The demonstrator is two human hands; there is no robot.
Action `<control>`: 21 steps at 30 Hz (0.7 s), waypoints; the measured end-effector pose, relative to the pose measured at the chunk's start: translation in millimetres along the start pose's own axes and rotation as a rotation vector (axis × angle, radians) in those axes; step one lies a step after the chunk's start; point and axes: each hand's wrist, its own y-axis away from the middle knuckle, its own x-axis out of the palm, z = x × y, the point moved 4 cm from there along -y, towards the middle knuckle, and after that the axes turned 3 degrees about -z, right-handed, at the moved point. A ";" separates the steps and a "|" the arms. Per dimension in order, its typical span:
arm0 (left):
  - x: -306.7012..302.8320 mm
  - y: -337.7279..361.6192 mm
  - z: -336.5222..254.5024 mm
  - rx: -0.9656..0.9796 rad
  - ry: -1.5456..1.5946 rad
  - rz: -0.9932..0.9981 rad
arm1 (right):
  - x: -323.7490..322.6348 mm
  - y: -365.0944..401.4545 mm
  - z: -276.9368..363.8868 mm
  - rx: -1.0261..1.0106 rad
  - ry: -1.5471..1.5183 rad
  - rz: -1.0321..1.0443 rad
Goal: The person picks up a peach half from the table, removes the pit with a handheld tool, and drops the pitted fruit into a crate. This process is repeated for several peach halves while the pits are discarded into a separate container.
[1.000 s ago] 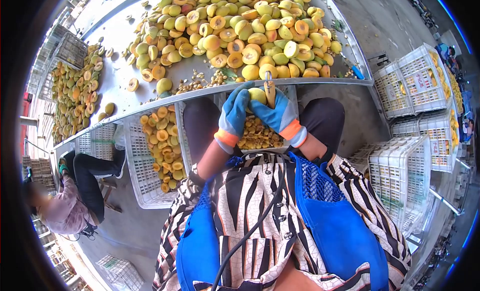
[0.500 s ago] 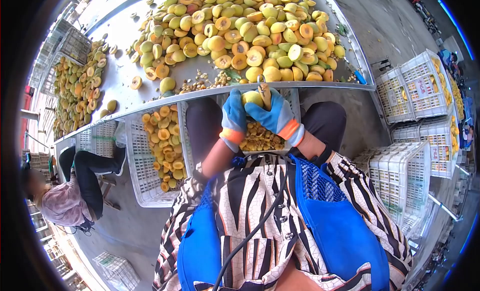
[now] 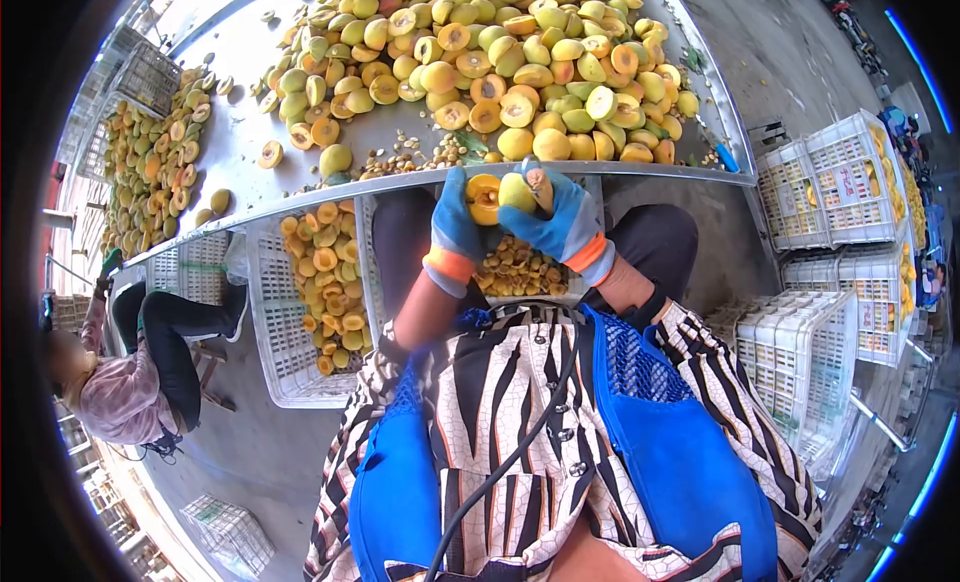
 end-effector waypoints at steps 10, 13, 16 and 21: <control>-12.4 -13.2 5.7 -0.951 1.486 -0.161 | -34.0 -49.6 -94.1 -0.037 0.745 -0.011; -11.6 -10.1 7.6 -0.977 1.483 -0.192 | -22.0 -26.4 -45.1 0.151 0.433 0.051; -1.8 -7.8 14.3 -0.968 1.433 -0.165 | -1.5 7.3 9.8 0.030 0.274 0.176; -7.1 -4.2 -12.7 -0.459 0.960 -0.211 | 10.1 25.7 3.4 0.136 0.336 0.280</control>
